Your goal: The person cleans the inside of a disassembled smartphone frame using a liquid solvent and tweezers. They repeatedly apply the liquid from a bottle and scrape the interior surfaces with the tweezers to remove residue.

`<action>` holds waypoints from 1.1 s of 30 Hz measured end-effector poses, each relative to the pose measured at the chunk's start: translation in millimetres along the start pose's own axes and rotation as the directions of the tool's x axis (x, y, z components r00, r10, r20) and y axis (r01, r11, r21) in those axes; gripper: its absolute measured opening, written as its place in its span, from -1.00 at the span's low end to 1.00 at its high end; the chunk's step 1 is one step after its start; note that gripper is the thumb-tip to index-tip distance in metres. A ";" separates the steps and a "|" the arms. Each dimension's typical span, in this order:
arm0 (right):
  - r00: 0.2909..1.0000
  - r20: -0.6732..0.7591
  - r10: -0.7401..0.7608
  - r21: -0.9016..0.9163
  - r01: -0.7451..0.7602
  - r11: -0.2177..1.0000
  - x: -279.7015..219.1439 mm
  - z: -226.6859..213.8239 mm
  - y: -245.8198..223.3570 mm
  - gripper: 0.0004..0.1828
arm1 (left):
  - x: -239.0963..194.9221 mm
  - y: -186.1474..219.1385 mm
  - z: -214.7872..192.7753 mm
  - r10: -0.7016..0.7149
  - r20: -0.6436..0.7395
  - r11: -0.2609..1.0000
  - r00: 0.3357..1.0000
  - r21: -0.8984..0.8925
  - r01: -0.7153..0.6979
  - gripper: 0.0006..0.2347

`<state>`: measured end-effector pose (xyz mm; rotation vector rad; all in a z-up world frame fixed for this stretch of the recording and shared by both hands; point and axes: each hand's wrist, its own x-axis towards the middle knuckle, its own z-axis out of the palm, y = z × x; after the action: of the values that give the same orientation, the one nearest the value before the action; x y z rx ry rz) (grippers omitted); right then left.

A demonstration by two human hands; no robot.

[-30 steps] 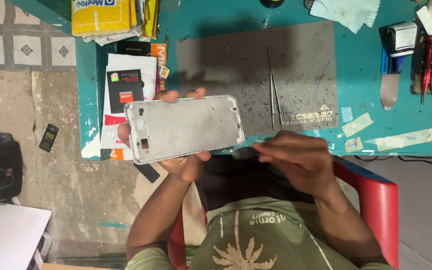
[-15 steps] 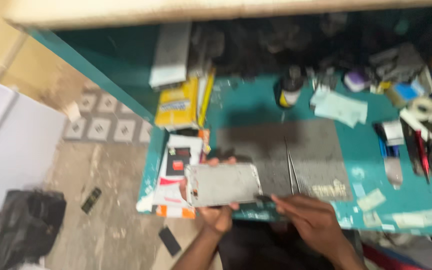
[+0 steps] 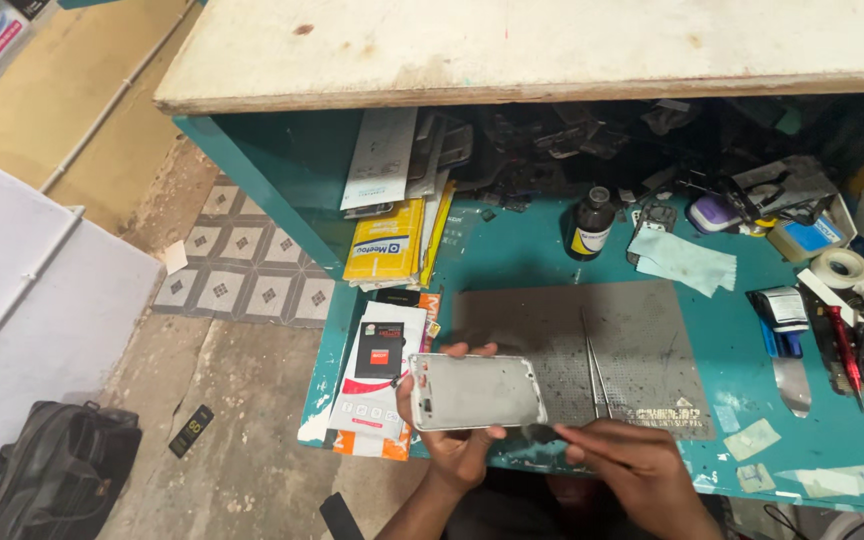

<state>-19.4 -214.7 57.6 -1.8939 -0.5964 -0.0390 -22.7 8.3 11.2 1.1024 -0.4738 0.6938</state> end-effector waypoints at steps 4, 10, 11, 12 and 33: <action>0.991 -0.128 -0.023 -0.096 0.011 0.995 5.0 -3.2 1.6 -0.54 | -2.4 1.2 -0.2 0.007 0.020 1.000 1.000 -0.022 -0.007 -0.14; 0.999 0.035 -0.023 -0.074 0.026 0.997 2.6 1.5 4.4 -0.48 | -1.8 -2.3 -2.7 -0.004 -0.009 0.999 1.000 -0.052 0.003 -0.12; 0.999 0.042 -0.006 -0.075 0.009 0.997 3.2 0.0 5.6 -0.49 | -0.9 -3.6 -3.3 0.002 -0.011 0.999 1.000 -0.048 -0.003 -0.11; 0.999 0.048 0.016 -0.075 -0.012 0.997 2.5 -1.8 6.3 -0.49 | -1.3 -4.0 -3.5 0.004 -0.013 0.999 1.000 -0.045 -0.005 -0.11; 1.000 0.023 0.020 -0.064 -0.018 0.998 5.1 0.2 4.6 -0.56 | -0.4 -3.2 -0.3 0.006 -0.009 1.000 1.000 -0.016 -0.006 -0.12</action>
<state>-13.1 -213.9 55.1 -1.9642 -0.5999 -0.0235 -20.7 7.6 8.8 1.0828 -0.4739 0.6986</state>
